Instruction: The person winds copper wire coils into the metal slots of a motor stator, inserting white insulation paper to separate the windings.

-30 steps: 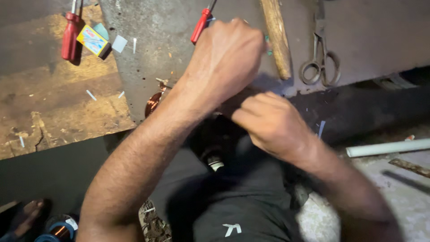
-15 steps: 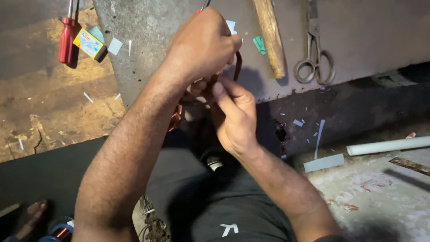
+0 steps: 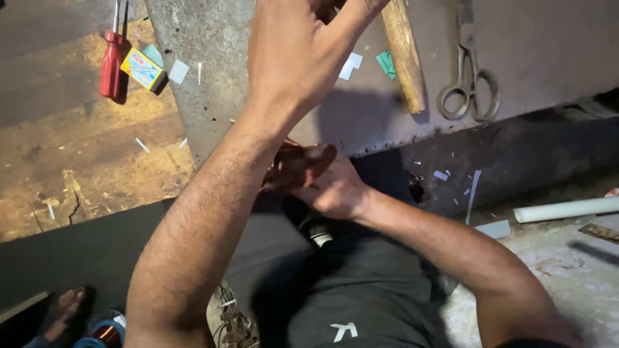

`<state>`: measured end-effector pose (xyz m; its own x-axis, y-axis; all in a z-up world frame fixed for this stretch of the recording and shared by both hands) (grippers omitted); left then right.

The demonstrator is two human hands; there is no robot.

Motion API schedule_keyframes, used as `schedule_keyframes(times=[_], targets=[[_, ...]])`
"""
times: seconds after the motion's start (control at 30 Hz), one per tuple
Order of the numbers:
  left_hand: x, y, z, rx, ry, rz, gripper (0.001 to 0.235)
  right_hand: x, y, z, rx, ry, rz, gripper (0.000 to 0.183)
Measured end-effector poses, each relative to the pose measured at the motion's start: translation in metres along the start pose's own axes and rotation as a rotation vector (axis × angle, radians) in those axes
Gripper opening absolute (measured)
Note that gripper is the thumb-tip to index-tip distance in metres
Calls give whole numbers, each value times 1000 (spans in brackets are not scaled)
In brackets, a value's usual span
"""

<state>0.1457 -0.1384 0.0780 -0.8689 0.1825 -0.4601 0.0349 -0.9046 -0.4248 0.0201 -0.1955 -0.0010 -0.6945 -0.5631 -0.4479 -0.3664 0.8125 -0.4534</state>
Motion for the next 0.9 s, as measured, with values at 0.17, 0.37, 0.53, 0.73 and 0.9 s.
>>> schedule_keyframes(times=[0.17,0.37,0.53,0.73,0.9], targets=[[19,-33,1,377,-92,22,25,0,16,5,267,224,21,19],[103,-165,-19,688,-296,280,18,9,16,-12,589,-126,177,21],[157,-136,-75,182,-585,-248,25,2,15,-14,657,-136,114,21],[152,-109,-92,197,-405,-633,28,-4,15,-18,672,-142,62,21],[155,-106,-91,77,-391,-505,15,1,15,-17,678,-160,92,19]])
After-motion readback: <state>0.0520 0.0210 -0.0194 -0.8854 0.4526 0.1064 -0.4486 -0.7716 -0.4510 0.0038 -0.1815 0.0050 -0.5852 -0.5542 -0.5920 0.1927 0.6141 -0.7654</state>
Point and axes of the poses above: each hand's wrist, its own x-axis away from the middle knuckle, its own y-axis out of the palm, z = x × y, the point moved 6 cm from there along -x, towards the middle knuckle, and after that the axes turned 2 degrees about x, right-handed, at the moved point
